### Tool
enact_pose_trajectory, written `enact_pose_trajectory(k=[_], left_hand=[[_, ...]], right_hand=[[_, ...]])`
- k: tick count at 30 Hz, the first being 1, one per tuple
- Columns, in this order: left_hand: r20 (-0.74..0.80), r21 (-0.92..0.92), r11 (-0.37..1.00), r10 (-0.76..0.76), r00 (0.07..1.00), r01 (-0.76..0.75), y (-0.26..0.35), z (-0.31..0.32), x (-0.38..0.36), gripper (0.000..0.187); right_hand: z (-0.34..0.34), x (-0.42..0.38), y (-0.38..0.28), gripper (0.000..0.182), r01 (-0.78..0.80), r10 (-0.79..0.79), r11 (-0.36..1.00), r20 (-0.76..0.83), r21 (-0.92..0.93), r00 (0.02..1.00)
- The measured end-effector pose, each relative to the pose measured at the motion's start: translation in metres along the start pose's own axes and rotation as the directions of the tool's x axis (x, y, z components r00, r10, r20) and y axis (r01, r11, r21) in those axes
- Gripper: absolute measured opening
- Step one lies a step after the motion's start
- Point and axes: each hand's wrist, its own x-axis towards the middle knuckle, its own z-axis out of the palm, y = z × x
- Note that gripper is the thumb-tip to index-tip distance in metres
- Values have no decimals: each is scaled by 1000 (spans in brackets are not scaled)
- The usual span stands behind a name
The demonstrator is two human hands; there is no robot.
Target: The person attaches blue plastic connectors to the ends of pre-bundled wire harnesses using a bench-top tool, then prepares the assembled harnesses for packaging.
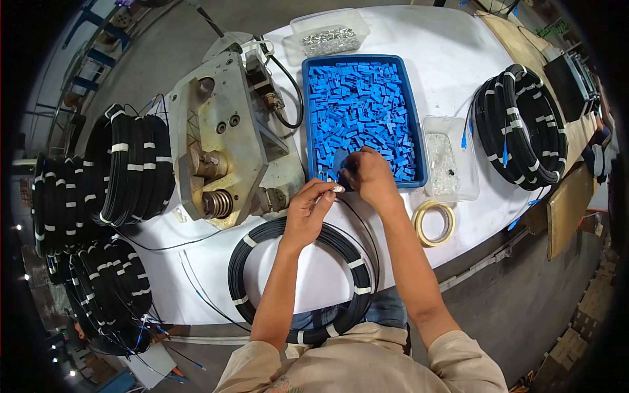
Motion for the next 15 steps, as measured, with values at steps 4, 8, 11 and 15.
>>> enact_pose_trajectory(k=[4, 8, 11, 15], left_hand=[[68, 53, 998, -19, 997, 16, 10, -2, 0, 21], [91, 79, 997, -24, 996, 17, 13, -2, 0, 23], [67, 64, 997, -40, 997, 36, 8, -2, 0, 24], [44, 31, 999, -17, 999, 15, 0, -3, -1, 24]], right_hand=[[15, 0, 10, 10, 31, -29, 999, -68, 21, 997], [13, -5, 7, 8, 10, -1, 997, -112, 80, 994], [13, -7, 5, 8, 10, -2, 997, -115, 73, 993], [9, -10, 0, 9, 110, -99, 993, -192, 47, 976]])
